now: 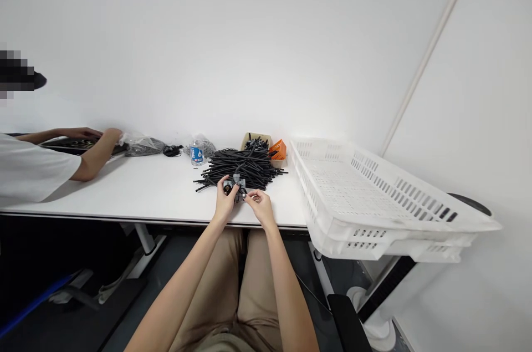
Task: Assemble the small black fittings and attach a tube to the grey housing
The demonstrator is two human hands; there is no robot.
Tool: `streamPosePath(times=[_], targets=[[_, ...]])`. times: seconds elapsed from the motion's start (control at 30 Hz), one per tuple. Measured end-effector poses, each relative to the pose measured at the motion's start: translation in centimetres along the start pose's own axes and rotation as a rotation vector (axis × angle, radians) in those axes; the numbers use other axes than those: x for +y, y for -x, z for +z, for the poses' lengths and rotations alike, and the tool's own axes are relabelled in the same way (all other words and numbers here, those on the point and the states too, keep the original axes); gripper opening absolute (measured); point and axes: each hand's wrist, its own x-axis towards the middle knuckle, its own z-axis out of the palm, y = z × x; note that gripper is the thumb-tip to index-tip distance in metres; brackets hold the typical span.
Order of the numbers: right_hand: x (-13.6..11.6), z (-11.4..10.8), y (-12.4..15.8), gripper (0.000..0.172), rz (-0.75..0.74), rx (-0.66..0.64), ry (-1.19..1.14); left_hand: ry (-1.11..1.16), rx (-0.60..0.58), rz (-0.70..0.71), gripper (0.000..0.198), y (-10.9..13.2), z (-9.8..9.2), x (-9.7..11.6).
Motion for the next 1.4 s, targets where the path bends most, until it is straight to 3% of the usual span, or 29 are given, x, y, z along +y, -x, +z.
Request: streamPosePath(times=[0.1,0.33,0.53,0.93,1.4], targets=[[0.1,0.0,0.2,0.022,0.003,0.005,0.096,-0.136,0.080,0.174,0.047,-0.1,0.0,-0.3],[0.7,0.1,0.1,0.022,-0.022,0.045,0.222,-0.120,0.108,0.261,0.049,-0.3,0.0,-1.0],[0.9,0.4,0.2,0.020,-0.035,0.078,0.364,-0.252,0.113,0.292,0.048,-0.3,0.2,-1.1],[1.2,-0.2,-0.2,0.024,0.030,-0.015,-0.023,-0.287,0.091,0.296,0.049,-0.7,0.2,-1.5],[0.8,-0.1,-0.3,0.023,0.051,0.003,-0.090,-0.274,0.072,0.285,0.045,-0.9,0.0,-1.6]])
